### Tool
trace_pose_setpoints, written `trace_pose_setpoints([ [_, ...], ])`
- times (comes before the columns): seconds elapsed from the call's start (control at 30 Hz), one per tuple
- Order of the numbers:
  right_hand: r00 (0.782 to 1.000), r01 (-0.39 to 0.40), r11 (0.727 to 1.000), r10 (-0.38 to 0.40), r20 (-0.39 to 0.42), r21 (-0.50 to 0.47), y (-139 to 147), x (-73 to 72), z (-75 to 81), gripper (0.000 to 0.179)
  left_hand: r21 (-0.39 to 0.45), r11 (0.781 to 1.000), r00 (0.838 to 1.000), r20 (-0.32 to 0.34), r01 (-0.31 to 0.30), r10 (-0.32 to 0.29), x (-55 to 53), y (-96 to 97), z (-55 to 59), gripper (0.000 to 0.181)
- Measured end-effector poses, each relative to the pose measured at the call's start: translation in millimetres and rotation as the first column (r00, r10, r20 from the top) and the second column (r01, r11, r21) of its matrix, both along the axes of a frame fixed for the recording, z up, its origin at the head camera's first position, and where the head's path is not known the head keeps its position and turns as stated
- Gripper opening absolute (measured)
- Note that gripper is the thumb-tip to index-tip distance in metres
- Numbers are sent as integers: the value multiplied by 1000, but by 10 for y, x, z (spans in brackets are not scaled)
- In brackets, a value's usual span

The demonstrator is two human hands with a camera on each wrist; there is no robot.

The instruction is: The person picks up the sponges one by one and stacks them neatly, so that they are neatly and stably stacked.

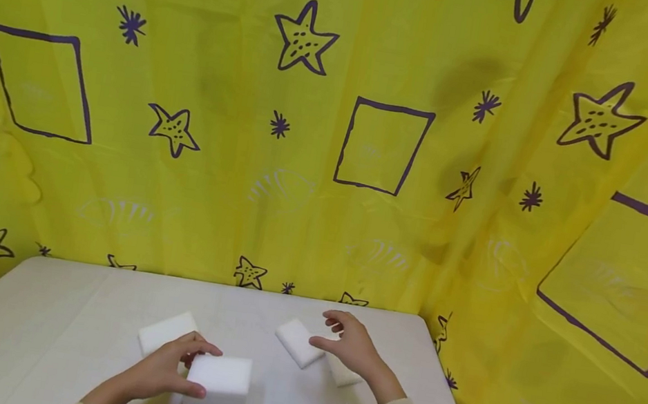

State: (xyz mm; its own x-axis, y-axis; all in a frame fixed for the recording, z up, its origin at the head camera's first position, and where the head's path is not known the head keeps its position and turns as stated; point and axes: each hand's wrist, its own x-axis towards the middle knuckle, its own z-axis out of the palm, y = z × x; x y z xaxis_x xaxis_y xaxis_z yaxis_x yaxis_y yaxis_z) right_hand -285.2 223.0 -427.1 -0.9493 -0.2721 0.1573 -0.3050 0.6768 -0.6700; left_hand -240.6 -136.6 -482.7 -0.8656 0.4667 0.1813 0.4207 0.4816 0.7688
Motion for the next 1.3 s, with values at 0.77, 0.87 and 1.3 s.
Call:
trace_pose_setpoints([
  [0.77,944,295,955,-294,146,17,509,51,-643,77,12,1000,999,50,-3,3,-16,8,-24,56],
  [0.87,935,315,949,-312,169,14,493,47,-698,80,14,1000,999,48,-2,2,-17,7,-31,56],
  [1.3,936,315,948,-320,146,57,459,7,-803,83,18,1000,999,51,-6,5,-22,1,-38,55],
])
